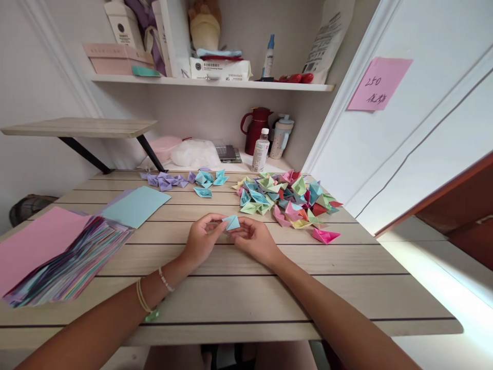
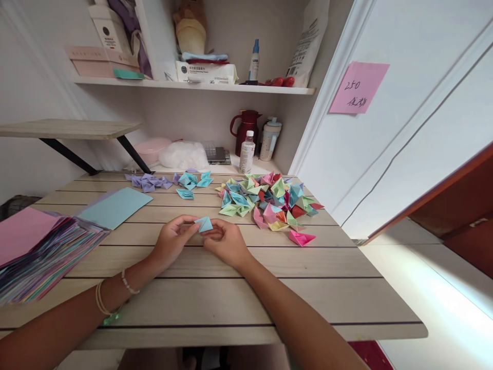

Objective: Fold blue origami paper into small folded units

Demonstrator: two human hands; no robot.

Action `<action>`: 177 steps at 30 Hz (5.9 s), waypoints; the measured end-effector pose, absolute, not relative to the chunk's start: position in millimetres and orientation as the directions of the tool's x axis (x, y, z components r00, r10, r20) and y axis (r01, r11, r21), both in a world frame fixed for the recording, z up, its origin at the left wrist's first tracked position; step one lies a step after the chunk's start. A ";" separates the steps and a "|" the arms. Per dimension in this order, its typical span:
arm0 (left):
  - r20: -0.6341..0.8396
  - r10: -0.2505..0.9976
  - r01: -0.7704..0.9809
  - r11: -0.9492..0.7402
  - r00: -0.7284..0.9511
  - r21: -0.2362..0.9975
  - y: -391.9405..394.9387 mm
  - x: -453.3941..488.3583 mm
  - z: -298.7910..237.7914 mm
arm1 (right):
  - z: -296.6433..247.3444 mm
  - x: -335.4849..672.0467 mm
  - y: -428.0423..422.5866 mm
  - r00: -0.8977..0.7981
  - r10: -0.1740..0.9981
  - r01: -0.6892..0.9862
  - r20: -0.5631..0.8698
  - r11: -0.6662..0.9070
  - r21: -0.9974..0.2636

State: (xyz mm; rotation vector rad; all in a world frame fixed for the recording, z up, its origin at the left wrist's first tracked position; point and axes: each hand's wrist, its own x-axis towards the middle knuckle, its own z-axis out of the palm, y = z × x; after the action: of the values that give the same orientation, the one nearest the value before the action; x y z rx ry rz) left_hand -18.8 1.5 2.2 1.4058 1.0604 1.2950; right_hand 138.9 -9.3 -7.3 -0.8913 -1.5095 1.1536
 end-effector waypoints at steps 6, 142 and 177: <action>0.223 0.952 0.034 -0.235 0.210 0.971 -3.8 -18.4 6.9 | -13.0 141.5 -6.0 -0.168 0.952 0.139 0.255 0.279 -0.950; 0.629 0.704 0.390 -0.709 0.329 0.588 -2.3 -25.9 3.0 | 7.0 147.5 -13.7 -0.047 0.992 0.179 0.121 0.128 -0.976; 0.113 0.982 0.002 -0.115 0.148 0.993 6.9 -27.5 3.6 | 9.1 150.9 -15.4 -0.097 0.874 0.379 0.476 0.475 -0.794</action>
State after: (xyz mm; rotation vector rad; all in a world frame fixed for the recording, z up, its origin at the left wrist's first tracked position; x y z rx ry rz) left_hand -27.5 6.9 3.6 1.3668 1.0495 1.1756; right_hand 150.9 -15.4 9.1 -1.0852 -1.6885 0.5979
